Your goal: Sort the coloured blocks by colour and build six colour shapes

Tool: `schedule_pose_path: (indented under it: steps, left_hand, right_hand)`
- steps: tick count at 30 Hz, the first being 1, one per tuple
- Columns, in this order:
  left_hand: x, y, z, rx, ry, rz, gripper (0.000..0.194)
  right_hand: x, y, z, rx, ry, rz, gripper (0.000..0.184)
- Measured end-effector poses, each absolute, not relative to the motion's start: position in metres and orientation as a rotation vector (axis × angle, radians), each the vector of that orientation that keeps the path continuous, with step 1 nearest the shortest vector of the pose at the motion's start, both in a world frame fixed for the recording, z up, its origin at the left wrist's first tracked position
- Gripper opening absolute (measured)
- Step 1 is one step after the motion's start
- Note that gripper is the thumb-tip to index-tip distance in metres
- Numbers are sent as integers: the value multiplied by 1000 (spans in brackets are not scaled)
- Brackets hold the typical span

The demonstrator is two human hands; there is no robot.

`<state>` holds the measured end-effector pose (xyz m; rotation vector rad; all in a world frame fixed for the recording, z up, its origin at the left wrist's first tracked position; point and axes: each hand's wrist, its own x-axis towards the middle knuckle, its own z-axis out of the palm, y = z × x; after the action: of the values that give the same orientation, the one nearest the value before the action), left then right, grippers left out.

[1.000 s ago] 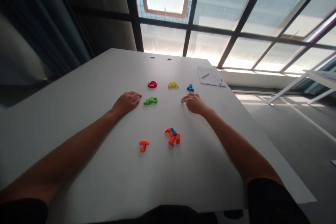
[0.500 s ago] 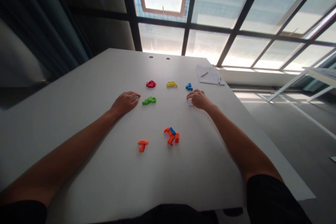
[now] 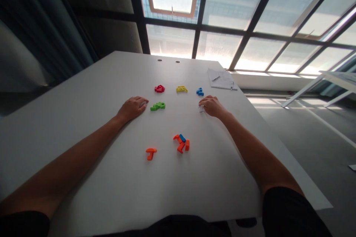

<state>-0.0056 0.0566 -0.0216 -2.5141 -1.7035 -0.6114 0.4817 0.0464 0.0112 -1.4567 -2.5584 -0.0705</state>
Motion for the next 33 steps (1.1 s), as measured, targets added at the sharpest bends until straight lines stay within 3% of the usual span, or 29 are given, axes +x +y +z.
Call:
schedule_pose_path:
  steps: [6, 12, 16, 21, 33]
  left_hand:
    - [-6, 56, -20, -2517, -1699, -599, 40]
    - [-5, 56, -20, -2512, -1702, -583, 39]
    - [-5, 55, -20, -2508, -1706, -579, 40]
    - [-5, 55, -19, -2519, -1715, -569, 42]
    - [-16, 21, -21, -2636, -1607, -630, 43]
  right_hand:
    - [465, 24, 30, -1296, -2506, -67, 38]
    - [422, -44, 53, -776, -2671, 525, 27]
    - [402, -78, 57, -630, -2735, 676, 24]
    - [401, -77, 47, -671, -2784, 611, 23]
    - [398, -46, 17, -1059, -2692, 108, 13]
